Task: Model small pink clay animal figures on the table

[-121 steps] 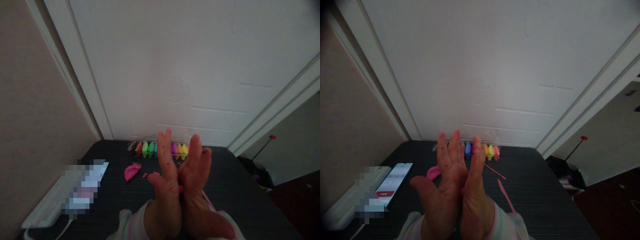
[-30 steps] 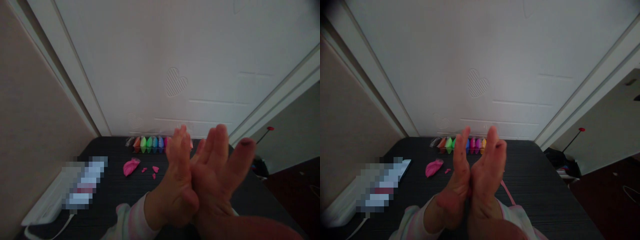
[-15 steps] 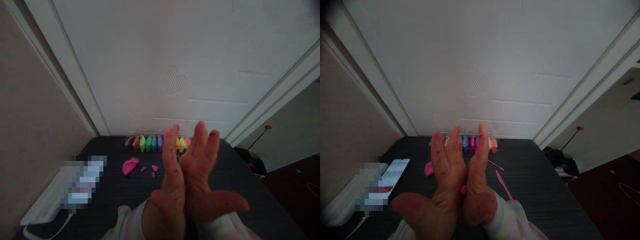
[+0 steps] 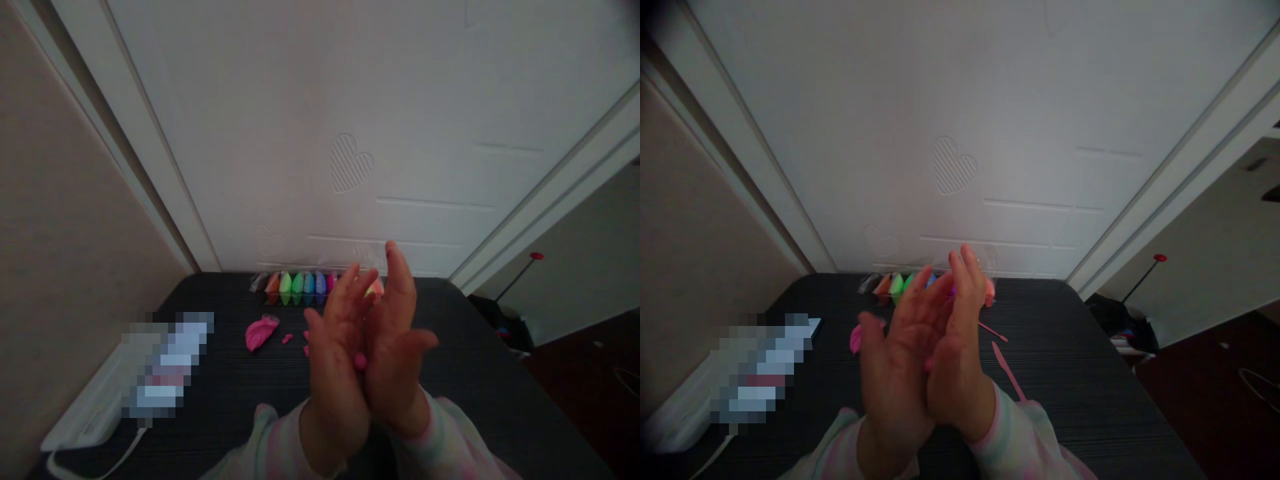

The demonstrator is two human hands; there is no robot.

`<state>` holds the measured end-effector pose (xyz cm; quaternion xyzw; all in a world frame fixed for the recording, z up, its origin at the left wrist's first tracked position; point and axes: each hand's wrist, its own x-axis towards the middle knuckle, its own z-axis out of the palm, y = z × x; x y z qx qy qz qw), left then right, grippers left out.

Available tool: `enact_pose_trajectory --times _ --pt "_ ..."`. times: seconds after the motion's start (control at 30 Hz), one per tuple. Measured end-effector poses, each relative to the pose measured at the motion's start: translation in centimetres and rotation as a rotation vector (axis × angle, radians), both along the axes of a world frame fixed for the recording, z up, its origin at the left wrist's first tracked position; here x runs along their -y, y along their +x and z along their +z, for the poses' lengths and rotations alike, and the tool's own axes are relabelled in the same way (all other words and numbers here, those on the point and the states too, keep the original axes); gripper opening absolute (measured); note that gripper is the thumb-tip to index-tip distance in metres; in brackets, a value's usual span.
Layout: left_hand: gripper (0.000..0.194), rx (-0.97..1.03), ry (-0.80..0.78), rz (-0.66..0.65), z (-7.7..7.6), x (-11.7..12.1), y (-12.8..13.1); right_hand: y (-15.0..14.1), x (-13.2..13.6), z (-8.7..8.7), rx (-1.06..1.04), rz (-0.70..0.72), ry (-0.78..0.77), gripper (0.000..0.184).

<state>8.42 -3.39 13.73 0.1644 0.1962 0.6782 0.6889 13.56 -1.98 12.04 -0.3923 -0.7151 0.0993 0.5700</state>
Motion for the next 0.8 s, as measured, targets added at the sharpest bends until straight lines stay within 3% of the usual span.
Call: enact_pose_trajectory --times 0.1,0.17,0.3,0.43,0.6,0.73,0.8 --pt "0.053 0.179 -0.327 -0.121 -0.3 -1.8 -0.1 0.6 -1.3 -0.5 -0.117 -0.159 -0.012 0.046" --pt "0.052 0.251 -0.421 -0.142 -0.4 -2.9 -0.3 0.7 -1.7 -0.3 -0.176 -0.186 -0.007 0.039" --pt "0.050 0.283 -0.331 -0.116 0.0 -3.7 -1.4 1.9 -1.2 1.3 -0.168 -0.052 -0.007 0.021" --pt "0.052 0.219 -0.239 -0.073 0.5 -3.9 -2.5 2.9 -0.7 2.6 0.163 0.200 -0.180 0.011" --pt "0.056 0.124 -0.170 -0.052 0.8 -3.5 -2.6 2.2 -1.0 2.4 0.382 0.194 -0.235 0.014" --pt "0.057 0.065 -0.134 -0.079 1.3 -2.9 -2.5 2.2 -1.0 2.3 0.360 0.240 -0.171 0.012" --pt "0.048 -0.001 -0.095 -0.090 1.4 -2.6 -2.8 2.7 -0.8 2.6 0.319 0.240 -0.088 0.010"
